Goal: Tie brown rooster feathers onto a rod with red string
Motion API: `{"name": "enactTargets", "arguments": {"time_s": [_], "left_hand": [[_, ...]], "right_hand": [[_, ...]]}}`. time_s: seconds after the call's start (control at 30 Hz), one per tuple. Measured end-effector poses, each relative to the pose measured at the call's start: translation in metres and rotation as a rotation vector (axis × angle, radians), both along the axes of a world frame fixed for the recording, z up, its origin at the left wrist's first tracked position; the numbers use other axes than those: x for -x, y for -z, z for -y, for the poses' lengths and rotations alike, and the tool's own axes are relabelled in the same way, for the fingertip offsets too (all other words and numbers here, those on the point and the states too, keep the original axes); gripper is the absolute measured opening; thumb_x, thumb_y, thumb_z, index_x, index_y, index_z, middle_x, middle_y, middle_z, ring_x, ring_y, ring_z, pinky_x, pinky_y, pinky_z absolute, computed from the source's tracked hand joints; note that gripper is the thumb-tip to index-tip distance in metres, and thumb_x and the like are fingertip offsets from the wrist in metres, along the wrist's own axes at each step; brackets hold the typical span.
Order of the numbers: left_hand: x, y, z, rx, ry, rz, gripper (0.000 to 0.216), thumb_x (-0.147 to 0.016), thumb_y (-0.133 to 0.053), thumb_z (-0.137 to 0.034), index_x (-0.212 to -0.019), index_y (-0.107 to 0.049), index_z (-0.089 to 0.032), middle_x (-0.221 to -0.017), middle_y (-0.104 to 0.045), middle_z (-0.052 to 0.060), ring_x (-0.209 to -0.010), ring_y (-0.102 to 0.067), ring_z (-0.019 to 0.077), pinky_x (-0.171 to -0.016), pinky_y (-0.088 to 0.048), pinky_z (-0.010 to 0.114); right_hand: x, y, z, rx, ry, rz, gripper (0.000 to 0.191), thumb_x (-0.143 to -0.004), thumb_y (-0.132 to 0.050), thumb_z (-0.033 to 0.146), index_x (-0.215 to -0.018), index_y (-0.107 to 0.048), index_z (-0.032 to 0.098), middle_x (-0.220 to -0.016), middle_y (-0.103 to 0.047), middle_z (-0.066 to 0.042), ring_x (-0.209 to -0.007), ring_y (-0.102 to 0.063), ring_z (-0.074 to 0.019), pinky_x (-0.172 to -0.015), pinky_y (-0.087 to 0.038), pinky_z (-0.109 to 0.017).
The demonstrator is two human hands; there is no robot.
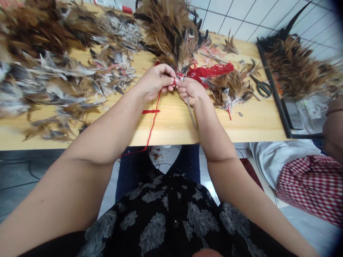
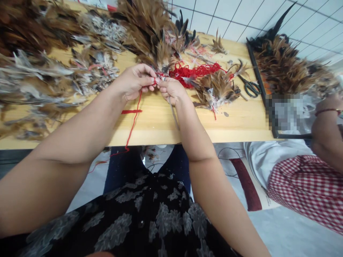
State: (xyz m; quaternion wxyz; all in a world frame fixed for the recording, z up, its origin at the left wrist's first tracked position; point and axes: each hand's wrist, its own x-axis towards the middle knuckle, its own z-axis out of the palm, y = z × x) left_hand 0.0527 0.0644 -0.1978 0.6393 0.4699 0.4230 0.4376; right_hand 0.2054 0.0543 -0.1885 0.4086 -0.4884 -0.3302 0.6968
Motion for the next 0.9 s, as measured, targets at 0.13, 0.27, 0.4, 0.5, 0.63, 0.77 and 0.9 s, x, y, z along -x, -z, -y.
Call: {"name": "enactTargets", "arguments": {"time_s": [0.13, 0.27, 0.4, 0.5, 0.63, 0.77, 0.9], "left_hand": [[-0.001, 0.001, 0.0, 0.012, -0.033, -0.018, 0.022, -0.081, -0.079, -0.001, -0.077, -0.062, -0.016, -0.062, -0.065, 0.0, -0.054, -0.062, 0.0094, -0.052, -0.041, 0.019], [-0.004, 0.003, -0.001, 0.004, -0.078, -0.031, 0.024, -0.083, -0.08, -0.006, -0.075, -0.06, -0.016, -0.061, -0.064, -0.001, -0.055, -0.062, 0.0101, -0.056, -0.044, 0.019], [-0.008, 0.0, 0.001, -0.014, -0.132, -0.058, 0.025, -0.09, -0.073, -0.008, -0.073, -0.056, -0.016, -0.068, -0.067, 0.001, -0.056, -0.058, 0.0078, -0.056, -0.041, 0.019], [-0.011, -0.005, 0.006, -0.036, -0.139, -0.083, 0.027, -0.091, -0.069, -0.005, -0.07, -0.056, -0.017, -0.067, -0.064, 0.001, -0.056, -0.053, 0.0077, -0.057, -0.039, 0.02], [-0.013, -0.009, 0.01, -0.065, -0.128, -0.085, 0.03, -0.088, -0.067, 0.0, -0.067, -0.053, -0.017, -0.064, -0.06, 0.0, -0.055, -0.048, 0.0081, -0.056, -0.037, 0.02], [-0.014, -0.01, 0.01, -0.083, -0.108, -0.084, 0.031, -0.086, -0.062, 0.003, -0.065, -0.051, -0.017, -0.061, -0.056, -0.001, -0.055, -0.045, 0.0076, -0.053, -0.032, 0.016], [-0.012, -0.009, 0.011, -0.105, -0.072, -0.076, 0.03, -0.084, -0.063, 0.003, -0.064, -0.052, -0.017, -0.06, -0.053, -0.001, -0.055, -0.043, 0.0075, -0.053, -0.033, 0.017]], "right_hand": [[0.002, -0.003, 0.001, -0.002, 0.039, 0.005, 0.03, -0.098, -0.063, 0.007, -0.077, -0.045, 0.018, -0.058, -0.044, 0.01, -0.04, -0.025, 0.0024, -0.038, -0.013, -0.009], [0.0, -0.006, 0.0, 0.009, 0.053, -0.005, 0.03, -0.101, -0.058, 0.008, -0.078, -0.043, 0.018, -0.056, -0.042, 0.01, -0.04, -0.024, 0.0018, -0.038, -0.012, -0.01], [-0.004, -0.01, -0.001, 0.051, 0.108, -0.035, 0.031, -0.106, -0.047, 0.008, -0.077, -0.042, 0.018, -0.054, -0.04, 0.009, -0.039, -0.023, 0.0007, -0.038, -0.011, -0.009], [-0.006, -0.01, -0.002, 0.087, 0.17, -0.04, 0.033, -0.105, -0.042, 0.004, -0.076, -0.041, 0.018, -0.053, -0.036, 0.01, -0.038, -0.023, 0.0005, -0.037, -0.011, -0.009], [-0.008, -0.006, -0.005, 0.1, 0.185, -0.034, 0.034, -0.102, -0.037, -0.001, -0.075, -0.04, 0.019, -0.053, -0.035, 0.01, -0.038, -0.023, 0.0001, -0.037, -0.01, -0.009], [-0.009, -0.003, -0.008, 0.105, 0.206, -0.037, 0.034, -0.099, -0.039, -0.004, -0.074, -0.038, 0.02, -0.053, -0.036, 0.01, -0.037, -0.023, -0.0003, -0.036, -0.01, -0.009], [-0.01, -0.005, -0.008, 0.11, 0.24, -0.061, 0.033, -0.103, -0.04, 0.001, -0.077, -0.036, 0.021, -0.054, -0.036, 0.01, -0.038, -0.024, -0.0004, -0.036, -0.011, -0.008]]}}
